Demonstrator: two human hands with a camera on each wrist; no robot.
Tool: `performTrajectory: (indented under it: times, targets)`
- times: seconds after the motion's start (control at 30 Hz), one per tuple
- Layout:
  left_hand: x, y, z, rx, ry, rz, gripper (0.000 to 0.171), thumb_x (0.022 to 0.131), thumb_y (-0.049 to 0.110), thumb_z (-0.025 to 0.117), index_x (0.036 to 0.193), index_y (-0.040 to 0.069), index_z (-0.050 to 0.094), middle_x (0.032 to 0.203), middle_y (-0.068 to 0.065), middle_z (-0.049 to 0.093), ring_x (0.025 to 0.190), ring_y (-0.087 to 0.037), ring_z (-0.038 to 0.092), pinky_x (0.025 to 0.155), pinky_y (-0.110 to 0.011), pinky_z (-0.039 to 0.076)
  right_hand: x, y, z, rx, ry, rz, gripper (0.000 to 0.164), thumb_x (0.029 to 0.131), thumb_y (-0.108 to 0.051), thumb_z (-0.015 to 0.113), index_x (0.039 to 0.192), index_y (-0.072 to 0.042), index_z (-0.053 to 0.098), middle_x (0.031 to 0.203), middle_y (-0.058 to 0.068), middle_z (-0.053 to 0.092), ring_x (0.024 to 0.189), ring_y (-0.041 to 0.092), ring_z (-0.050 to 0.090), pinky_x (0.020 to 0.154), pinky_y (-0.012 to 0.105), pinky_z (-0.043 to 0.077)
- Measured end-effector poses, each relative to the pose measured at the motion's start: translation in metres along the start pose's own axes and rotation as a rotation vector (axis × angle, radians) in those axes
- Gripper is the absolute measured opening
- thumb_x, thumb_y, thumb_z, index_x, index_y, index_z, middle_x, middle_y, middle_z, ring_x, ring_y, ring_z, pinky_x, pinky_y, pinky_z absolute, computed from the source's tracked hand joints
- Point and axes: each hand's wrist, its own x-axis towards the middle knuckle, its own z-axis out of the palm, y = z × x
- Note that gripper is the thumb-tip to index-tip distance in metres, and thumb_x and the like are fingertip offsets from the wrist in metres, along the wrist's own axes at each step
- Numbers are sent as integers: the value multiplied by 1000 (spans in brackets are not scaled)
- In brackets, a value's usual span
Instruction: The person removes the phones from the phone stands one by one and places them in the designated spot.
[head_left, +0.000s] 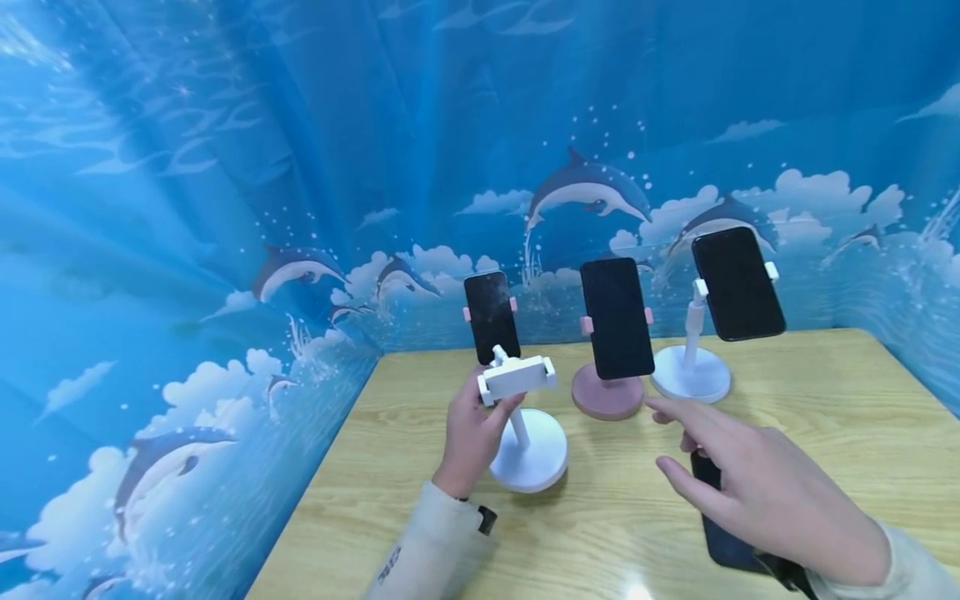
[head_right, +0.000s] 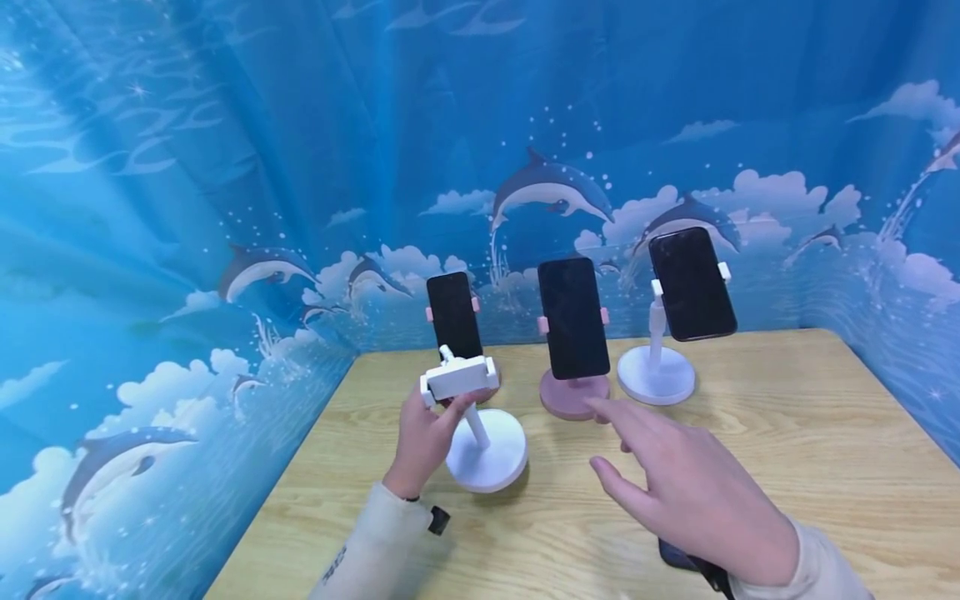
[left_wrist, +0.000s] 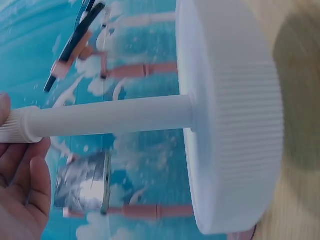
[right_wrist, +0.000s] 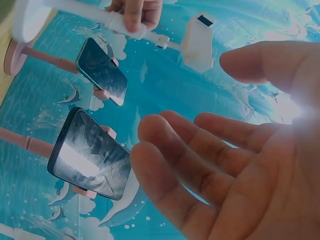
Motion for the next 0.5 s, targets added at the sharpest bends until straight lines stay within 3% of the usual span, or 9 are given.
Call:
performTrajectory:
  times: [0.13, 0.3, 0.5]
  targets:
    - [3, -4, -18, 35, 48, -25, 32, 86, 28, 70, 112, 14, 59, 101, 4, 65, 79, -12, 57, 66, -32, 50, 1, 1, 0, -7, -16, 24, 67, 88, -37, 67, 146, -30, 34, 105, -16, 60, 70, -7, 46, 52, 19, 40]
    - [8, -17, -39, 83, 141, -85, 25, 82, 25, 75, 94, 11, 59, 82, 0, 60, 72, -15, 55, 62, -29, 49, 2, 2, -1, -4, -51, 69, 65, 89, -41, 63, 146, -31, 33, 102, -16, 59, 67, -6, 44, 52, 19, 39]
    - [9, -42, -61, 88, 215, -195, 34, 78, 38, 76, 91, 12, 59, 81, -1, 62, 72, -16, 55, 61, -27, 46, 2, 3, 2, 11, -46, 41, 64, 90, -40, 63, 146, -31, 33, 99, -17, 57, 65, -6, 42, 50, 19, 37]
